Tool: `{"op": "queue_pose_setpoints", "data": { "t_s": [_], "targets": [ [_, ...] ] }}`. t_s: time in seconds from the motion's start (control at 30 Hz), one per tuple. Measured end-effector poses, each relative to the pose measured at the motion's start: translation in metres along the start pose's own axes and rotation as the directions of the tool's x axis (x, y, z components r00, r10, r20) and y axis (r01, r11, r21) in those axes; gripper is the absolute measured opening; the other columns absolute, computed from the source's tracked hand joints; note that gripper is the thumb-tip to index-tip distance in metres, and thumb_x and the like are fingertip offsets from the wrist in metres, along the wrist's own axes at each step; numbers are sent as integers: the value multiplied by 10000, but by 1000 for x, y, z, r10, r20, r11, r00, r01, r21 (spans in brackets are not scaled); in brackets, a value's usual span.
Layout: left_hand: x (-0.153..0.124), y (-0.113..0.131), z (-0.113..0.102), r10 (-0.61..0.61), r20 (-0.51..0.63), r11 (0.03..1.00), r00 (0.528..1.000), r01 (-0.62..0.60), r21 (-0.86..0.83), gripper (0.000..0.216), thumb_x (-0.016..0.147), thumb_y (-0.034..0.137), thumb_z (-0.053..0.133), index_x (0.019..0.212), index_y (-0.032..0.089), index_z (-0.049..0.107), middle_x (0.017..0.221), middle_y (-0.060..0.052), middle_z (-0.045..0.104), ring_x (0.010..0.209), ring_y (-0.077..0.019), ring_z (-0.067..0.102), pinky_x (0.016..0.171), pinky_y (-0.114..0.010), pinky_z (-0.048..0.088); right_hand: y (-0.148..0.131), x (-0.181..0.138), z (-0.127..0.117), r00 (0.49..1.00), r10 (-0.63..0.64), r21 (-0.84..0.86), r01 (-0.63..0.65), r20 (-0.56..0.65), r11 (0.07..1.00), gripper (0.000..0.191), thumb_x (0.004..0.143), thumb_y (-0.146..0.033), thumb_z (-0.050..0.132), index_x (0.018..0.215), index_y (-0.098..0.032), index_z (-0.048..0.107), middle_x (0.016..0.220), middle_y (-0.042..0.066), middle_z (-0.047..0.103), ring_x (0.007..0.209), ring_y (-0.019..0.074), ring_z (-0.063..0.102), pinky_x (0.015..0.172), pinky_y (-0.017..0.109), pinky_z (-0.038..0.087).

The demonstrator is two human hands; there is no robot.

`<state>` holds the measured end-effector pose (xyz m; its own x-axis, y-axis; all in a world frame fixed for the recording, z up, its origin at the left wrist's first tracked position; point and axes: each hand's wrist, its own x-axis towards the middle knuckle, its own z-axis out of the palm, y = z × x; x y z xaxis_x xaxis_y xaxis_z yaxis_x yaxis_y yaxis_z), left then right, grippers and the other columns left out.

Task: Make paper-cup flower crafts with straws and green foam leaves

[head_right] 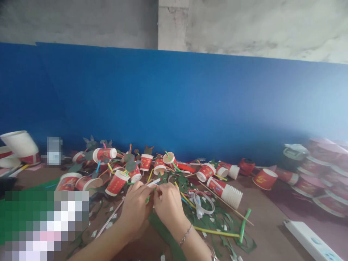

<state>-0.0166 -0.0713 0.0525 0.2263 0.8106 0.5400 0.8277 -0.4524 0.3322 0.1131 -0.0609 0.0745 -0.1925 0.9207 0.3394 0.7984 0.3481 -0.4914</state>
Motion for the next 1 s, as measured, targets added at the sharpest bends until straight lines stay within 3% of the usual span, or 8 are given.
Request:
{"op": "queue_pose_setpoints", "data": {
  "t_s": [0.23,0.4,0.53,0.63,0.8,0.87,0.93,1.0],
  "targets": [
    [0,0,-1,-13,-12,999,1000,13,-48,253,765,94,580,994,180,648,842,-46,682,827,-242,502,712,-363,353,-2,1,3,998,19,5,-19,-61,1000,180,735,-104,502,572,-170,539,628,24,593,670,158,507,636,252,289],
    [9,-1,-2,-109,22,974,994,111,-198,146,760,117,556,734,190,680,685,-31,614,766,-207,507,687,-321,375,1,4,-5,999,-15,22,15,-38,1000,166,708,-105,500,565,-180,538,620,2,601,673,149,509,653,250,292],
    [16,-10,1,-271,142,858,952,306,-413,115,713,144,565,676,169,671,700,-10,556,700,-156,522,642,-268,406,12,10,-18,998,8,-24,-9,-67,1000,161,705,-140,502,556,-186,541,603,-9,599,654,147,505,648,251,289],
    [20,-18,4,-278,231,763,932,361,-537,93,708,171,575,689,150,663,697,-3,570,680,-142,523,648,-261,423,25,16,-27,991,47,-59,-54,-121,997,153,705,-160,507,560,-192,541,600,-12,596,648,149,513,629,245,296],
    [23,-23,4,-233,225,719,946,324,-615,65,709,160,598,683,152,657,735,-23,619,732,-157,554,689,-271,449,44,22,-33,985,128,-147,-144,-117,979,307,818,-224,439,528,-194,534,562,15,600,612,163,548,608,263,314],
    [22,-22,3,-197,191,731,962,274,-625,59,701,139,606,675,160,654,848,-47,631,830,-177,583,763,-295,461,49,23,-32,982,132,-157,-152,-132,976,215,798,-183,452,652,-187,610,679,39,654,715,188,591,663,276,350],
    [21,-19,1,-166,167,754,972,234,-613,72,683,116,616,675,171,661,991,-70,615,961,-204,582,862,-334,450,51,23,-29,980,124,-101,-140,-156,985,216,735,-106,466,829,-178,646,826,54,681,835,201,603,736,288,380],
    [19,-17,0,-138,171,765,976,214,-607,112,672,91,611,688,184,672,1108,-82,582,1045,-220,564,926,-366,429,49,23,-26,986,104,33,-100,-128,994,270,717,-80,450,869,-176,652,866,52,686,849,190,607,764,292,406]
  ]
}}
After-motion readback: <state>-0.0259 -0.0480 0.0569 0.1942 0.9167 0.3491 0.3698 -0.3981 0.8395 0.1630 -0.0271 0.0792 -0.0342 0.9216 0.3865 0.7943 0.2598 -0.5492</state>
